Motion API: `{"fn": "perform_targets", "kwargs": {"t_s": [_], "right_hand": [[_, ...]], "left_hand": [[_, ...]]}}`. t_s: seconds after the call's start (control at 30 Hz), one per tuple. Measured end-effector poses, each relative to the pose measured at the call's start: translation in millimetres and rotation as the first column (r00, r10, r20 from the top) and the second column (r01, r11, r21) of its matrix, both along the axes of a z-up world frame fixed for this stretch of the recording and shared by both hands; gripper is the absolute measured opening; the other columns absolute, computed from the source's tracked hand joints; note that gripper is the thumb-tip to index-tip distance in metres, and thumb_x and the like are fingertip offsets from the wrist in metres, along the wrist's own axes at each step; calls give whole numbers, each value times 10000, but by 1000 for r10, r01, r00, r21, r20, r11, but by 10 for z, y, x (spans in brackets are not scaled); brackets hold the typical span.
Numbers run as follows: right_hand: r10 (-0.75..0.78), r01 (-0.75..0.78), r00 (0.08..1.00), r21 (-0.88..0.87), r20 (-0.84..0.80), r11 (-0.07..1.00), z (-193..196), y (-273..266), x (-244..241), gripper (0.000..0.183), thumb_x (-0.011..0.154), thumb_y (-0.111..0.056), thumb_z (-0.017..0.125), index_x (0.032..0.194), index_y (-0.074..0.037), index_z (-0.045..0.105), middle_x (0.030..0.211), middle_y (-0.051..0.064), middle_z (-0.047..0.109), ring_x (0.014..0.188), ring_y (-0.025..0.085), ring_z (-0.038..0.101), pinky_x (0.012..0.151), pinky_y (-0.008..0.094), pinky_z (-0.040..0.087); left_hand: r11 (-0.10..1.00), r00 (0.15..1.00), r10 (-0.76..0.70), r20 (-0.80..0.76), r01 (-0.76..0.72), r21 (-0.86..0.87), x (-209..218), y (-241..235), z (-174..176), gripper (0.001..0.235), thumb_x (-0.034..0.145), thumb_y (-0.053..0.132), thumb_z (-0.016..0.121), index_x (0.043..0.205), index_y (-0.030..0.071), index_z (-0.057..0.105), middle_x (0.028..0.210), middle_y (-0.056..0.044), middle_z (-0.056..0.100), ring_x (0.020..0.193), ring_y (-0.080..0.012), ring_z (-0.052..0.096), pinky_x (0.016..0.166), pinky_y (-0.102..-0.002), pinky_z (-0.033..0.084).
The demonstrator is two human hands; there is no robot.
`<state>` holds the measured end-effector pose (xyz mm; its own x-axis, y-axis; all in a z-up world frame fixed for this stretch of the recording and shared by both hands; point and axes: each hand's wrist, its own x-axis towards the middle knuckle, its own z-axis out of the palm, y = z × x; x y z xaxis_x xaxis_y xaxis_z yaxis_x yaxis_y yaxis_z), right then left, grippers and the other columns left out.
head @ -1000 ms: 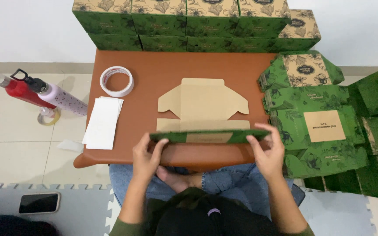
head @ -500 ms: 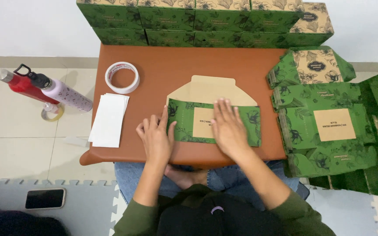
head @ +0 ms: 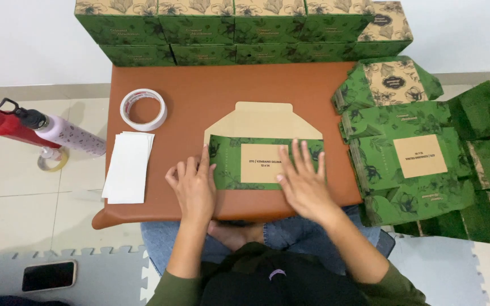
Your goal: Assembling a small decorative cardboard box by folding flaps and inserting a paper slip.
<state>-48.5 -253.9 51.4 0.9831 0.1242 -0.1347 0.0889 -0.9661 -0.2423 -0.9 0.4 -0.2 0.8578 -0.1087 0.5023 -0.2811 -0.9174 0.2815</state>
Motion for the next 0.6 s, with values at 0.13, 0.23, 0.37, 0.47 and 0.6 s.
{"fn": "perform_targets", "kwargs": {"t_s": [0.13,0.23,0.37,0.47,0.6], "right_hand": [[-107,103,989,42,106,994,-22,-434,126,589,1069,-405,393,1590,-135,347,1639,240,255,1539,392,135,1163,658,2],[-54,68,980,-63,192,996,-16,-554,66,601,982,-559,511,1506,-267,488,1493,70,455,1413,291,376,1122,540,282],[-108,109,978,1,180,994,-30,-405,-292,597,862,-533,695,1348,-193,625,1137,89,576,1093,325,574,900,468,451],[-100,85,958,69,270,994,-36,-71,-658,551,840,-486,734,1230,-109,640,1033,87,610,957,283,604,848,418,456],[-146,60,933,256,330,965,-84,140,-924,432,759,-361,816,1073,-90,697,1117,76,562,1060,254,514,915,396,402]], "left_hand": [[999,1000,4,7,-4,38,91,-40,66,403,970,255,648,1359,149,643,878,-17,514,857,-203,471,966,-473,296],[994,998,19,52,-25,108,219,-67,123,436,963,256,655,1385,154,617,922,-31,534,906,-213,492,947,-471,300],[996,990,69,-120,-62,64,89,-207,309,824,915,521,651,1578,126,361,1282,-181,506,1101,-400,510,904,-523,413],[997,981,-66,-184,60,-38,-113,-392,254,880,912,566,626,1555,36,344,1466,-295,377,1330,-558,307,1031,-612,346],[976,965,-209,-159,197,-87,-46,-556,-63,932,872,591,666,1527,2,364,1587,-332,229,1470,-556,183,1181,-654,183]]}}
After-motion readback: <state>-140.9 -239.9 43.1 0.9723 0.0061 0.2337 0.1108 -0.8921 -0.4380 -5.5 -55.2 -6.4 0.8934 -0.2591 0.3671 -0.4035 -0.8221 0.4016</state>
